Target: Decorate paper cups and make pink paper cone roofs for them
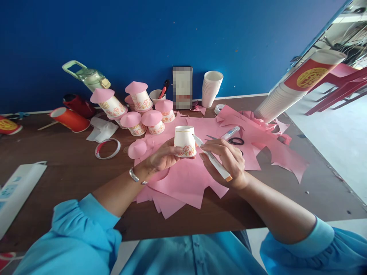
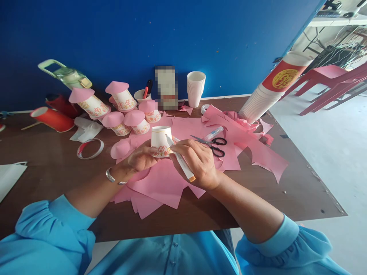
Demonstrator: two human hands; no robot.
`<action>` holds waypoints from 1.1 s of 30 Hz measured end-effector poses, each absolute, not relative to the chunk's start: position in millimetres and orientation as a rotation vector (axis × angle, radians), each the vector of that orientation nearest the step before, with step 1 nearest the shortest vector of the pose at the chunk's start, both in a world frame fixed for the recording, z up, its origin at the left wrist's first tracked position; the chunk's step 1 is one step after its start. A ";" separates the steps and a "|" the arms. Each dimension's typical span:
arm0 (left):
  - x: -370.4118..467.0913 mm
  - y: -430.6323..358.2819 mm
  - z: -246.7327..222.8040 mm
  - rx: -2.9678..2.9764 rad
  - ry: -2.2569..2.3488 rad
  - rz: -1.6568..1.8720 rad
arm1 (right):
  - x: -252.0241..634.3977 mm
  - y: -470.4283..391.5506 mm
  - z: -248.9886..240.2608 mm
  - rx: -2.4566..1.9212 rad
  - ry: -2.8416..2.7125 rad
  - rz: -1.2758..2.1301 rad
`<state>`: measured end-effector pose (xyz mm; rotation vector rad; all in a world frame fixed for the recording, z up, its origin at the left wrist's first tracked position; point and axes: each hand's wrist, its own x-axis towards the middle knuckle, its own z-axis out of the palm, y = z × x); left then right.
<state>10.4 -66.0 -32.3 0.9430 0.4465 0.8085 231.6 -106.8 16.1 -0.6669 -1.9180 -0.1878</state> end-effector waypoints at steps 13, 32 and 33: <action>13.9 -67.9 -25.2 0.998 0.457 0.795 | 231.5 -105.9 12.5 -0.641 -1.935 -0.189; 16.5 -70.5 -19.7 1.018 0.435 0.820 | 233.3 -105.8 12.2 -0.679 -1.966 -0.151; 16.5 -70.5 -19.5 1.023 0.439 0.820 | 233.2 -105.7 12.4 -0.679 -1.967 -0.151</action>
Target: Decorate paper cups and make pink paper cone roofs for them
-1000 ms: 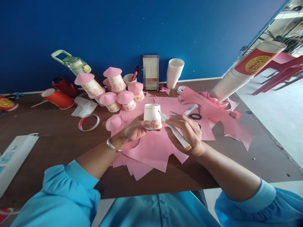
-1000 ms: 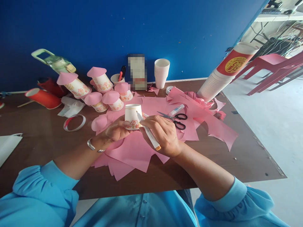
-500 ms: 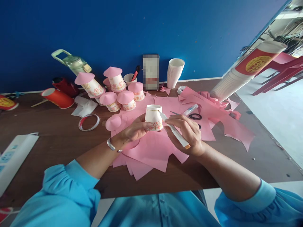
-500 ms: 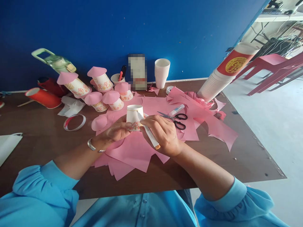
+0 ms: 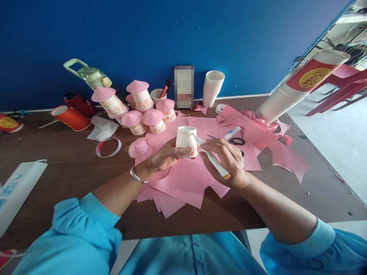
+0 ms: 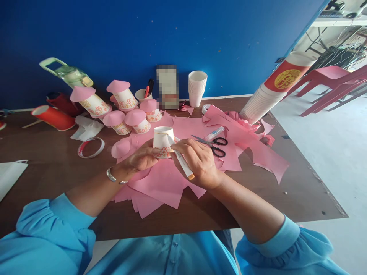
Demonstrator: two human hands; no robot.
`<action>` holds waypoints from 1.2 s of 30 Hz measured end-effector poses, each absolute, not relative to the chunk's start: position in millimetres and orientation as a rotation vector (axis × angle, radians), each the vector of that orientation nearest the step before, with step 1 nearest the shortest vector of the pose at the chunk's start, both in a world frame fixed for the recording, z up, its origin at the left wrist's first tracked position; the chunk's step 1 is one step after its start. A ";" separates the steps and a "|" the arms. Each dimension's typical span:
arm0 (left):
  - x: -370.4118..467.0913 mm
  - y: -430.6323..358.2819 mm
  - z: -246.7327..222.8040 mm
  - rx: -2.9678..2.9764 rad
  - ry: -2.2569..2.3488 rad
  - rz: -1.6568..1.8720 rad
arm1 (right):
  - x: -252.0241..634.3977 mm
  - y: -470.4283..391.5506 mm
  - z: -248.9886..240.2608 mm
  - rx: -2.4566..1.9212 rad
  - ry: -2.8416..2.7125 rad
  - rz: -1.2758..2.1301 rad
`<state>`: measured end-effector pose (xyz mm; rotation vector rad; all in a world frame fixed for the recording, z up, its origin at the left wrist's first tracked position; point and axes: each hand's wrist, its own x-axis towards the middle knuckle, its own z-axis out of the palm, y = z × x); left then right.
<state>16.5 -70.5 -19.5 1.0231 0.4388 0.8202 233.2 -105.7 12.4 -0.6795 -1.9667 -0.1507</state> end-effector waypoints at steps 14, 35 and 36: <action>16.6 -68.6 -20.4 1.044 0.459 0.834 | 229.9 -109.0 16.9 -0.661 -1.989 -0.117; 24.2 -76.6 -11.7 1.186 0.615 0.912 | 226.6 -112.3 9.6 -0.559 -2.073 -0.175; 24.5 -77.2 -12.6 1.178 0.625 0.923 | 226.1 -112.5 8.7 -0.559 -2.079 -0.175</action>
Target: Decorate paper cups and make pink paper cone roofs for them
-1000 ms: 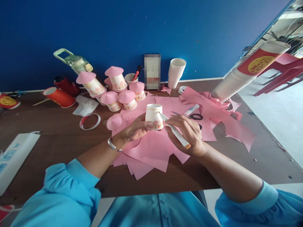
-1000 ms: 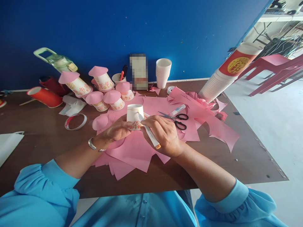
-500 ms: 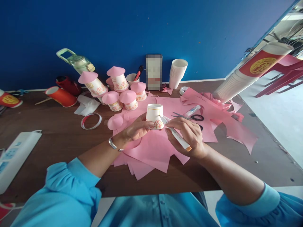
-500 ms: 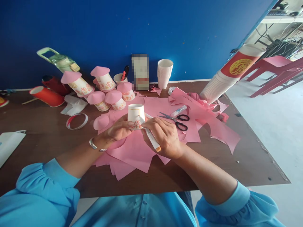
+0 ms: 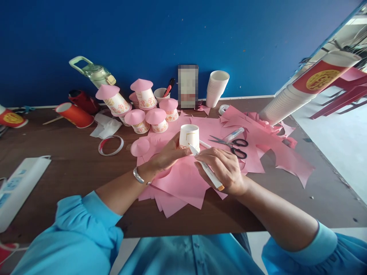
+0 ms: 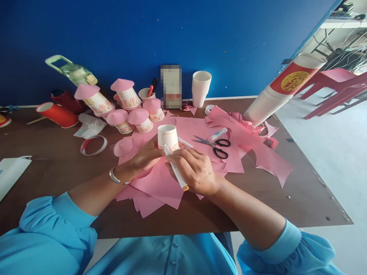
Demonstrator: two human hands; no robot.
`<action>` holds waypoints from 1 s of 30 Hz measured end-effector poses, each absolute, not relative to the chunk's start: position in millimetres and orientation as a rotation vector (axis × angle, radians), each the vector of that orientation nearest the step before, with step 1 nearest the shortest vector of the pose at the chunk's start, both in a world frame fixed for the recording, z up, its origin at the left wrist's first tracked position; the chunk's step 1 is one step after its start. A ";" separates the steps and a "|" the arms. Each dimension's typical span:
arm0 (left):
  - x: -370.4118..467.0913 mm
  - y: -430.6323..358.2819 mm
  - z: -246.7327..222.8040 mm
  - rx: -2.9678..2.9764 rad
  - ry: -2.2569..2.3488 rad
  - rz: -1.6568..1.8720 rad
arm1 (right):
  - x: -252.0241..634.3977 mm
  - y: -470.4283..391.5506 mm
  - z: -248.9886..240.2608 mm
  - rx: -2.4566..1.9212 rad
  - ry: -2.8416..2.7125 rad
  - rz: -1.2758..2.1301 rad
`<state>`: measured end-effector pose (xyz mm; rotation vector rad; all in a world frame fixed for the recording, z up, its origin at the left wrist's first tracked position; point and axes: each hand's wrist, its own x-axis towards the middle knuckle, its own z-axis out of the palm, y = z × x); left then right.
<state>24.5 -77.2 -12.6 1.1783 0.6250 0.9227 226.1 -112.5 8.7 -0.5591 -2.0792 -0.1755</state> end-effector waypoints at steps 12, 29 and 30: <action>24.2 -81.2 -14.3 1.177 0.743 0.909 | 227.0 -111.1 5.9 -0.590 -2.118 -0.155; 23.5 -79.9 -15.2 1.202 0.677 0.896 | 227.7 -111.2 4.4 -0.579 -2.144 -0.096; 23.3 -79.1 -15.9 1.210 0.666 0.897 | 227.6 -111.2 4.8 -0.581 -2.136 -0.111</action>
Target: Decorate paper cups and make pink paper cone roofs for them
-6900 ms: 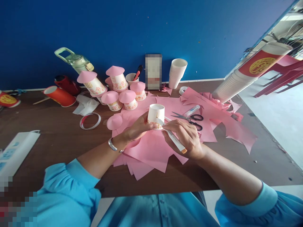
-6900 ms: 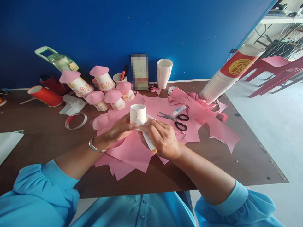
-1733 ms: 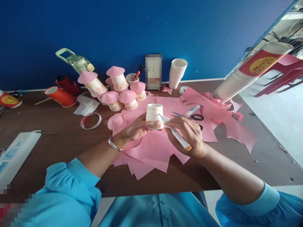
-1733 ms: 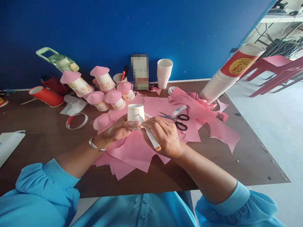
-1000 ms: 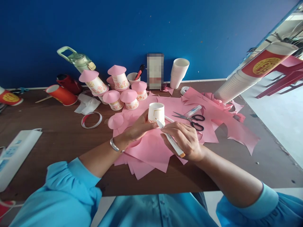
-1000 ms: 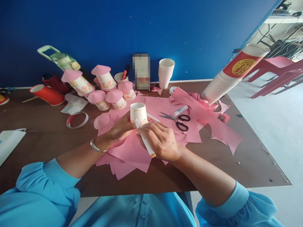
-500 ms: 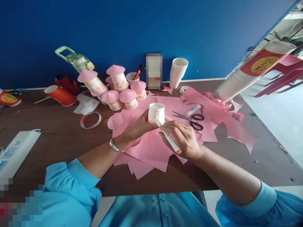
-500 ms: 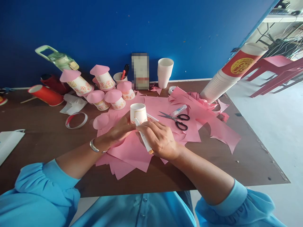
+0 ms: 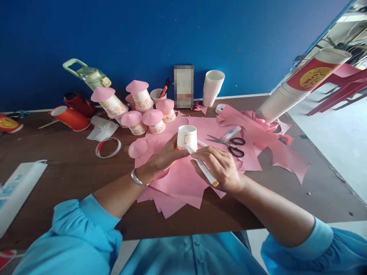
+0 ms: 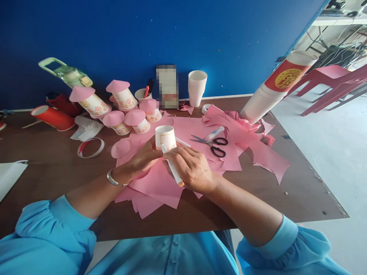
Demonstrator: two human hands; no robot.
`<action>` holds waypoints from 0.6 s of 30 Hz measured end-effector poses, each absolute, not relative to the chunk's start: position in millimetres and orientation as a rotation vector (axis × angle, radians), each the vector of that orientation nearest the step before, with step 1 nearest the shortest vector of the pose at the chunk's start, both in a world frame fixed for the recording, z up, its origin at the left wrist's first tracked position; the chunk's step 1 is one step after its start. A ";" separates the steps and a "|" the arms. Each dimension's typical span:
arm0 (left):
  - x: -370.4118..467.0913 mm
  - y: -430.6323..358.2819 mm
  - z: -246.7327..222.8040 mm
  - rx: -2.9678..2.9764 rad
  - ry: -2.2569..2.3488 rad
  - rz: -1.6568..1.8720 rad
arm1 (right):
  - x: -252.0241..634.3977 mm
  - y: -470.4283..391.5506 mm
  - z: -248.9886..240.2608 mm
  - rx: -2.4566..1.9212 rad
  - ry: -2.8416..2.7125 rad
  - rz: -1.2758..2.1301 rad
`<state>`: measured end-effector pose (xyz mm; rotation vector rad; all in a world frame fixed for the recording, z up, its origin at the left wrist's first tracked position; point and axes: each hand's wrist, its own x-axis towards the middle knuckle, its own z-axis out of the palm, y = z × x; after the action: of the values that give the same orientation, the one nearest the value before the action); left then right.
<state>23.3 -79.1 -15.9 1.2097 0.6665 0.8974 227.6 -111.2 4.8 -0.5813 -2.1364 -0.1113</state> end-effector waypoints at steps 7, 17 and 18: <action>24.2 -76.1 -9.8 1.245 0.631 0.884 | 226.9 -110.6 10.3 -0.608 -2.090 -0.172; 24.2 -76.1 -7.5 1.194 0.564 0.882 | 229.9 -108.7 8.3 -0.654 -2.069 -0.160; 24.4 -75.8 -7.3 1.204 0.551 0.884 | 230.2 -108.4 8.2 -0.658 -2.064 -0.158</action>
<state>24.4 -75.8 -7.3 1.2039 0.5510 0.8842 230.2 -108.4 8.2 -0.6584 -2.0645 -0.1583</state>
